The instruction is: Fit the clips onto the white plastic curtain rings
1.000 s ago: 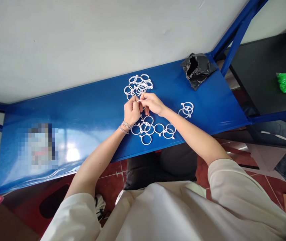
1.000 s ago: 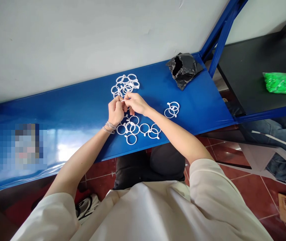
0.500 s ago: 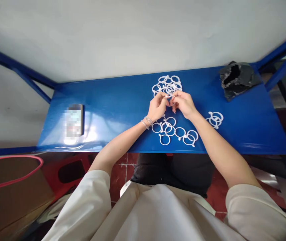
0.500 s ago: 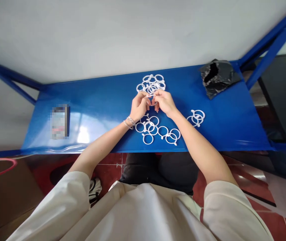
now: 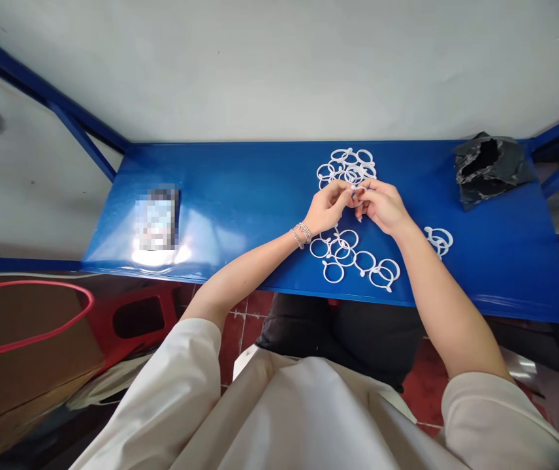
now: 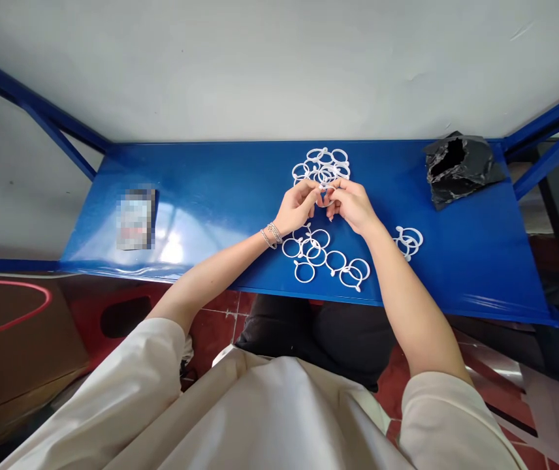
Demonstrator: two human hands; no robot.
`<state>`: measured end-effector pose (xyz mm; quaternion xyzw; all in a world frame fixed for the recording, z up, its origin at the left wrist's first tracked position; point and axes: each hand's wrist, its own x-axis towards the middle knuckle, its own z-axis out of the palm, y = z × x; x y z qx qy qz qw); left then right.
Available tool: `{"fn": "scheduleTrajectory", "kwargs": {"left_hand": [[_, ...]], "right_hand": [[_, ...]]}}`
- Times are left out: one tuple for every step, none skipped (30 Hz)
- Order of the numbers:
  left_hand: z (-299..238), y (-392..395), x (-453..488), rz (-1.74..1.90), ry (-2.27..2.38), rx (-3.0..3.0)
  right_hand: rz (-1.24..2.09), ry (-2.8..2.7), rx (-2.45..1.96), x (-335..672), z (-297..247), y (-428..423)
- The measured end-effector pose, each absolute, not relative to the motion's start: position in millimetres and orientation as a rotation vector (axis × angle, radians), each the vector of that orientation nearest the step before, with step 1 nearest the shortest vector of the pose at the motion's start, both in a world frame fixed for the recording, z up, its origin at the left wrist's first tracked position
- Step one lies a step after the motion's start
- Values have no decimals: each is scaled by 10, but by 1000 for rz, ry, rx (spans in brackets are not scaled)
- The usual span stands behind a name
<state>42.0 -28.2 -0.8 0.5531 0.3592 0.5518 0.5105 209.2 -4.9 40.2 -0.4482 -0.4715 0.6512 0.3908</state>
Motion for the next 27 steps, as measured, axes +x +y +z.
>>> {"fn": "scheduleTrajectory", "kwargs": {"left_hand": [[-11,-279,420,1330,863,1333],[-13,-275,417,1329,867,1336],[-14,-270,411,1326,878,1339],[-16,-263,401,1322,893,1343],[-17,-255,387,1321,908,1348],[-17,-245,371,1320,920,1355],[-17,-233,351,1315,931,1362],[-14,-221,330,1312,939,1373],[-10,-208,310,1308,946,1380],[-5,-197,290,1299,951,1379],[3,-189,273,1287,956,1371],[12,-184,260,1276,959,1363],[21,-181,249,1265,961,1354],[30,-182,241,1256,965,1349],[40,-184,235,1249,969,1347],[48,-186,230,1243,974,1348],[55,-189,226,1237,979,1348],[61,-191,223,1235,984,1347],[65,-192,220,1234,987,1345],[68,-193,218,1234,991,1343],[68,-193,216,1234,994,1341],[67,-193,216,1235,997,1340],[66,-193,218,1236,1002,1339],[64,-194,220,1236,1008,1337],[63,-195,223,1236,1013,1335],[63,-197,226,1236,1018,1332],[65,-199,229,1236,1024,1328]], "right_hand": [[1657,-1202,-1143,2092,408,-53],[1658,-1207,-1144,2091,413,-57],[1659,-1215,-1142,2091,417,-62],[1663,-1226,-1137,2091,418,-66],[1670,-1242,-1130,2093,417,-70],[1677,-1258,-1124,2096,414,-72],[1685,-1272,-1119,2100,410,-75],[1690,-1281,-1113,2103,405,-77],[1688,-1285,-1106,2106,400,-80],[1683,-1284,-1097,2107,395,-83],[1673,-1279,-1087,2105,391,-87],[1660,-1277,-1076,2102,387,-92],[1644,-1279,-1066,2097,384,-97],[1627,-1287,-1059,2090,381,-102],[1611,-1298,-1053,2083,377,-105],[1598,-1312,-1048,2077,373,-107],[1590,-1325,-1043,2073,367,-107],[1586,-1334,-1040,2070,360,-105],[1586,-1341,-1038,2069,351,-100],[1584,-1348,-1037,2070,342,-95],[1579,-1359,-1037,2072,332,-89],[1569,-1375,-1040,2075,321,-83],[1555,-1394,-1044,2078,310,-78],[1539,-1414,-1050,2081,299,-75],[1518,-1435,-1058,2082,287,-73],[1490,-1454,-1067,2083,276,-74],[1455,-1472,-1077,2084,266,-77]]}}
